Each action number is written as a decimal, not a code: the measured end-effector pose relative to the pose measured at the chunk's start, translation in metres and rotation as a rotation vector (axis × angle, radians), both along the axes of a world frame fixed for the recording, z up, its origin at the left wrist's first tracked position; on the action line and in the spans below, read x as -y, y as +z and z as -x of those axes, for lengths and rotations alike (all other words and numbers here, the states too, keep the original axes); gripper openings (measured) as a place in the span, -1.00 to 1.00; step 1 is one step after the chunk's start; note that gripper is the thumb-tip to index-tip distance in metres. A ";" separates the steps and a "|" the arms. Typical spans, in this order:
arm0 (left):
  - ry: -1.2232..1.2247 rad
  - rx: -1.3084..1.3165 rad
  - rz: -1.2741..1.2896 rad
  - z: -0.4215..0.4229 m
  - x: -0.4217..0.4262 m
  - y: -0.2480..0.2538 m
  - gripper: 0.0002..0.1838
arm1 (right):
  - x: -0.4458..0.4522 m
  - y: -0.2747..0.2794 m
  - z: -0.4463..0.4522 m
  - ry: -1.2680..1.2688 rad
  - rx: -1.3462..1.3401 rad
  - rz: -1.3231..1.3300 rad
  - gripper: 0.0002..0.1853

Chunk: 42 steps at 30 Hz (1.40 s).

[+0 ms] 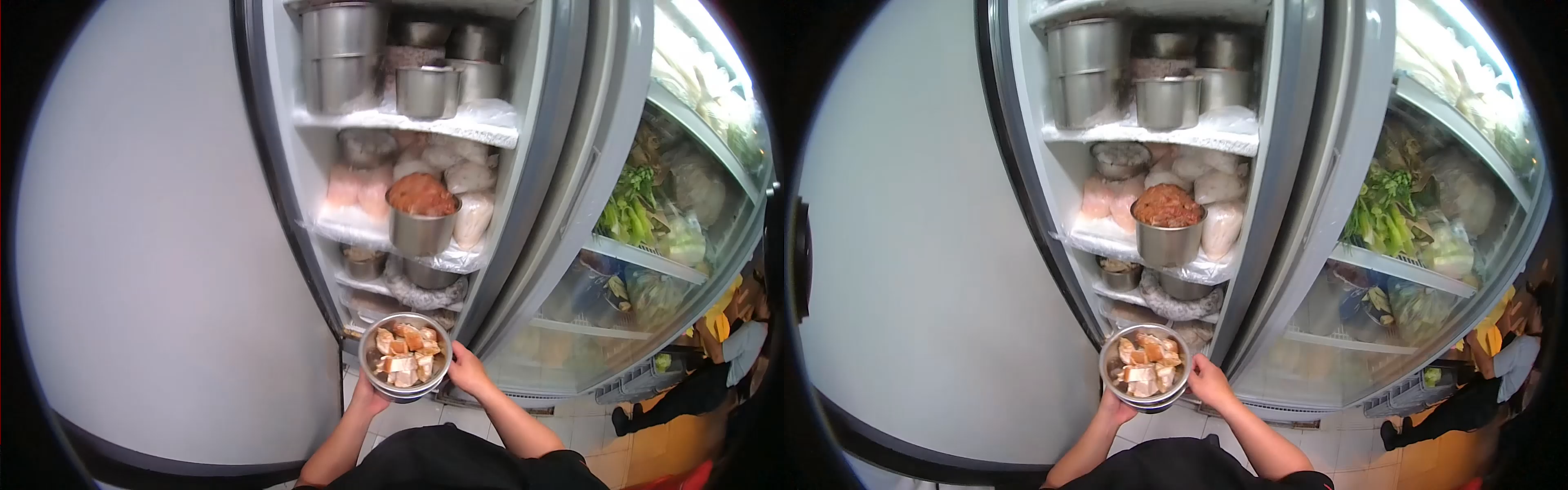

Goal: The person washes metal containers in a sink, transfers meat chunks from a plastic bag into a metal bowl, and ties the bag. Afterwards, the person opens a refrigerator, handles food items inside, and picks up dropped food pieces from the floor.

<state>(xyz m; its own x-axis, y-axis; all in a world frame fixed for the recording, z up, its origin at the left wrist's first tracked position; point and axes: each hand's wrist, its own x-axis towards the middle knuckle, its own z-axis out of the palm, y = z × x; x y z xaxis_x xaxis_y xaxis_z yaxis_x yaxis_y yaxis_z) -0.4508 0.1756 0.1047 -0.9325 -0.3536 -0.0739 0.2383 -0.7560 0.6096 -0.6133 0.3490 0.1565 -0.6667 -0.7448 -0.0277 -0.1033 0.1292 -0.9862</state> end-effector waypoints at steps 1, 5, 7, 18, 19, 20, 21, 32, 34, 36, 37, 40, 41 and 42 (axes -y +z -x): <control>0.012 0.001 -0.044 0.004 0.009 0.004 -0.15 | 0.008 0.002 0.004 -0.004 -0.076 0.070 -0.70; 0.112 -0.066 0.032 0.006 -0.048 0.023 -0.13 | -0.056 0.012 -0.008 0.067 -0.226 0.472 -0.60; 0.115 -0.142 -0.081 -0.006 -0.061 0.030 -0.23 | -0.079 0.023 -0.015 0.129 -0.275 0.444 -0.56; 0.048 0.082 -0.028 -0.010 0.000 -0.009 -0.26 | -0.032 -0.002 -0.029 0.127 -0.668 0.195 -0.36; 0.027 0.092 -0.052 -0.006 0.011 -0.025 -0.27 | -0.025 -0.010 -0.028 0.142 -0.569 0.189 -0.35; 0.017 0.112 -0.087 -0.009 0.018 -0.035 -0.27 | -0.021 -0.017 -0.030 0.139 -0.570 0.145 -0.32; -0.013 0.130 -0.072 -0.011 0.020 -0.026 -0.27 | -0.017 -0.024 -0.031 0.135 -0.570 0.102 -0.29; -0.111 0.252 -0.115 0.013 0.067 -0.069 -0.33 | 0.031 -0.101 -0.028 0.047 -0.335 0.035 0.01; -0.121 0.281 -0.088 0.016 0.068 -0.069 -0.32 | 0.031 -0.101 -0.031 0.021 -0.285 0.038 0.07; -0.104 0.307 -0.038 0.020 0.071 -0.076 -0.28 | 0.032 -0.099 -0.031 -0.012 -0.220 0.042 0.03; -0.119 0.311 -0.047 0.020 0.071 -0.072 -0.28 | 0.032 -0.100 -0.032 -0.024 -0.218 0.035 0.01; -0.111 0.304 -0.127 0.022 0.071 -0.071 -0.33 | 0.029 -0.107 -0.032 -0.031 -0.177 0.039 -0.07; -0.105 0.306 -0.132 0.021 0.070 -0.066 -0.33 | 0.029 -0.108 -0.034 -0.051 -0.147 0.072 -0.09; -0.113 0.309 -0.116 0.021 0.070 -0.062 -0.33 | 0.029 -0.110 -0.035 -0.047 -0.148 0.071 -0.09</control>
